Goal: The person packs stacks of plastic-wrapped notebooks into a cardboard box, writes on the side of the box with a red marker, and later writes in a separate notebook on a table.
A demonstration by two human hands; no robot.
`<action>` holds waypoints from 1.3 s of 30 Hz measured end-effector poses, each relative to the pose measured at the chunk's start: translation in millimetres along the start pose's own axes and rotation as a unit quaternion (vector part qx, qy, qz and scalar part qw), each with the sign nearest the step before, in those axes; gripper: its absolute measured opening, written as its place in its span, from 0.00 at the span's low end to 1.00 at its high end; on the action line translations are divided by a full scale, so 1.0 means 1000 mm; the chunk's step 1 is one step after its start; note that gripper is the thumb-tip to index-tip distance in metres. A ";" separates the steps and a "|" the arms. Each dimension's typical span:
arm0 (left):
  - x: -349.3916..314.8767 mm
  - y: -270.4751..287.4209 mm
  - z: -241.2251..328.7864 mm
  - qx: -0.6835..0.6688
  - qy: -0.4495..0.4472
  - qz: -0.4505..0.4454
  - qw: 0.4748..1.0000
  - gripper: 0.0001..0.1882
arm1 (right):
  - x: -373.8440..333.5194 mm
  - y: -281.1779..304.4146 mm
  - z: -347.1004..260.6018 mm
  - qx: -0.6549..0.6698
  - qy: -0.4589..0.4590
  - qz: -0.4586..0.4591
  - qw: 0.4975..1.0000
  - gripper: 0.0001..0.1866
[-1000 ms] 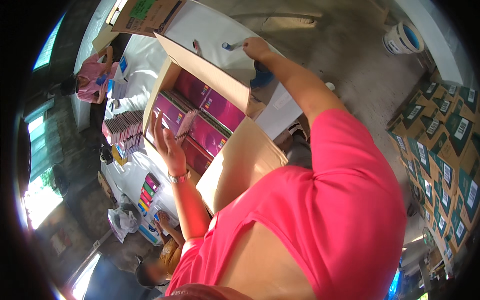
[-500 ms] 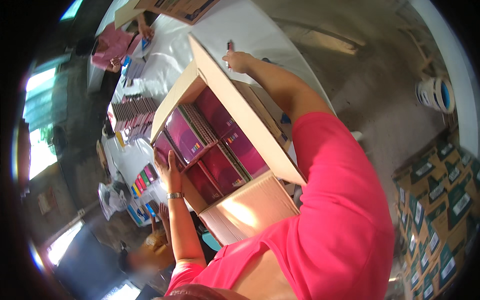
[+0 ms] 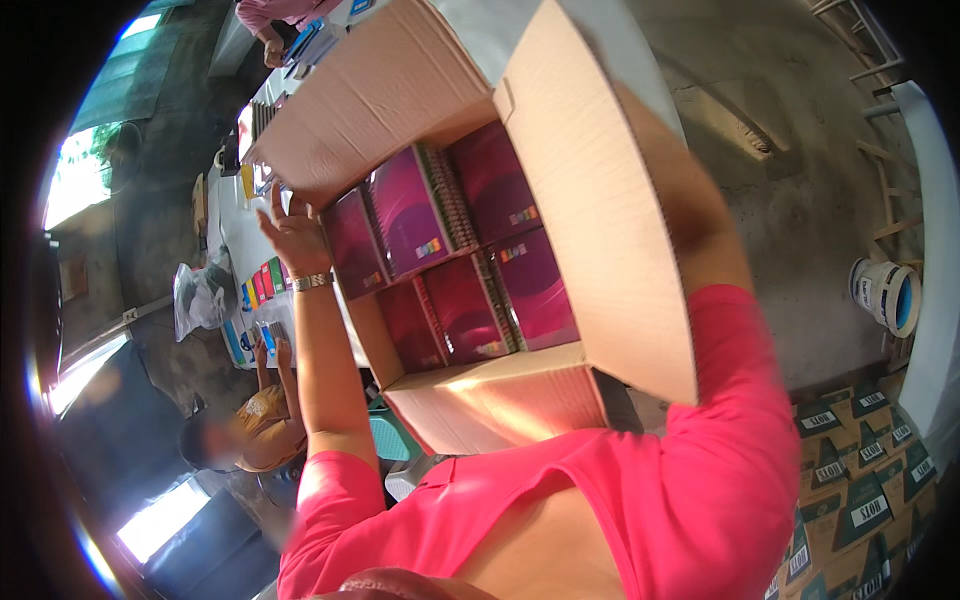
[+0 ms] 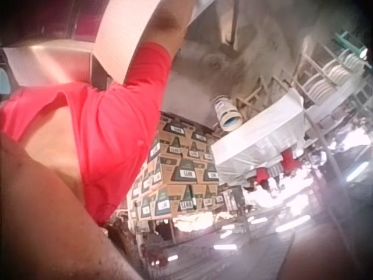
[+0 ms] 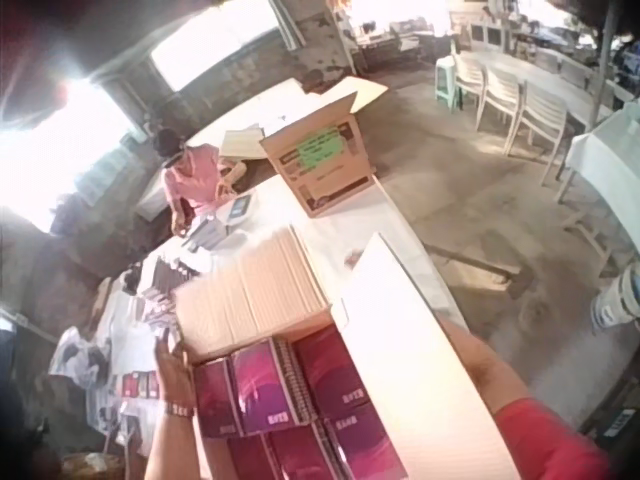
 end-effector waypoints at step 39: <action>-0.104 0.045 0.005 0.143 -0.105 -0.208 0.962 0.14 | -0.191 -0.109 -0.269 0.082 0.232 -0.237 0.940 0.13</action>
Point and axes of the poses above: each hand's wrist, its own x-axis towards the middle knuckle, its own y-axis out of the back of the hand, z = x × y, the point moved 1 cm from there along x, towards the middle knuckle, and after that the axes turned 12 degrees about -y, right-handed, at the moved point
